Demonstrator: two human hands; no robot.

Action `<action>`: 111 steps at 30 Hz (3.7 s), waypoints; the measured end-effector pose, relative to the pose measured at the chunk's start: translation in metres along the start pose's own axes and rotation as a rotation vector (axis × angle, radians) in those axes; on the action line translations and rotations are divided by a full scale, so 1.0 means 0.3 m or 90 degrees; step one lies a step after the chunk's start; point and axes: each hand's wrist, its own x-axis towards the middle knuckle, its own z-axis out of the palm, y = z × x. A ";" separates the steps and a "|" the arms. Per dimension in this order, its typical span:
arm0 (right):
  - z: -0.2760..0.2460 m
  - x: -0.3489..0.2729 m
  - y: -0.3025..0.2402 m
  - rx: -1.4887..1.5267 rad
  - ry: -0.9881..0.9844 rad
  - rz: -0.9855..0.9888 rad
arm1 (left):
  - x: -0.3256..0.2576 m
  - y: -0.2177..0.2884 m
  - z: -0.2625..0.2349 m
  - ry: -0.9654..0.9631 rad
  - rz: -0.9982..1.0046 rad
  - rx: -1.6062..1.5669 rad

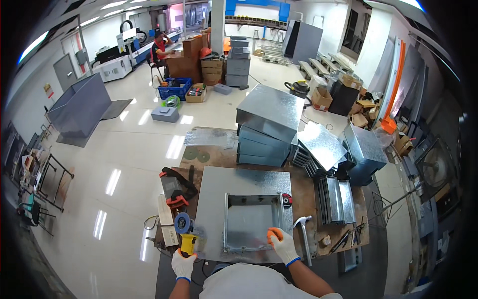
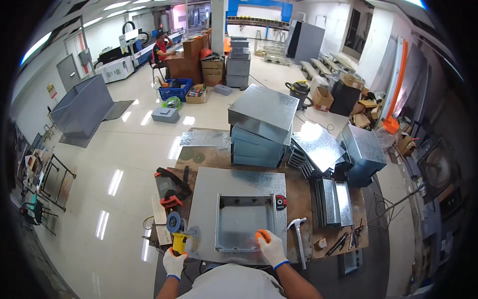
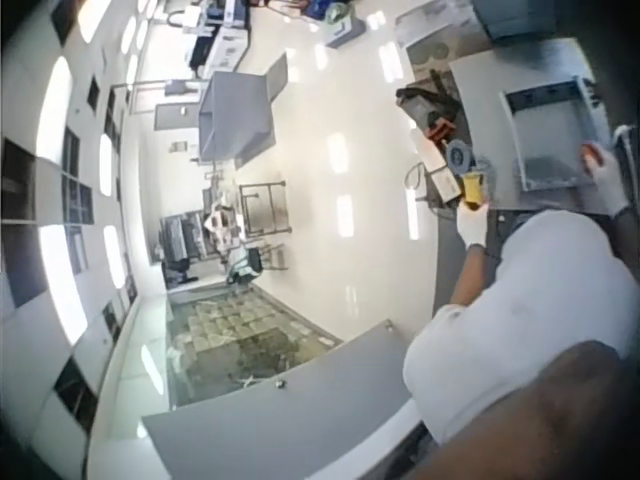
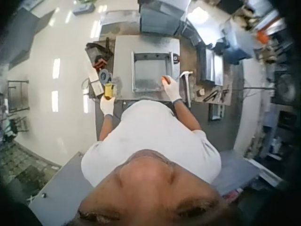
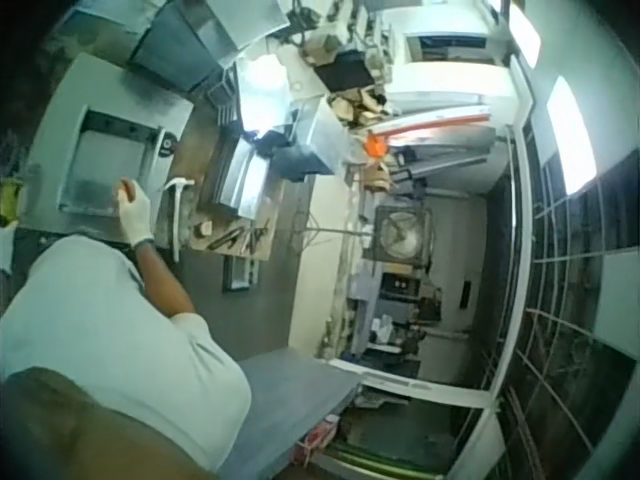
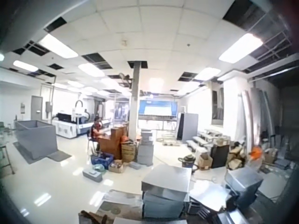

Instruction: The person grinds the inner edges of a metal box with an angle grinder and sets it on the floor. The person then fits sheet metal panels together on the workbench and hammers the joints with a hammer to assemble a metal duct.

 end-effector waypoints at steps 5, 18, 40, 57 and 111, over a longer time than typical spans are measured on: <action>0.108 0.013 -0.098 0.286 -0.261 0.136 | -0.132 0.097 -0.010 -0.143 0.022 -0.402; 0.012 -0.031 0.002 0.865 -0.282 0.236 | -0.510 0.726 0.210 -0.483 0.103 -0.082; 0.098 0.230 -0.111 0.651 -0.134 0.296 | -0.186 0.657 0.380 -0.843 -0.056 -0.592; 0.534 0.580 -0.136 -0.132 0.039 0.267 | 0.116 0.534 0.518 -0.757 -0.352 -0.950; 0.632 0.562 -0.171 -0.222 -0.049 0.342 | 0.105 0.516 0.384 -0.682 -0.442 -0.973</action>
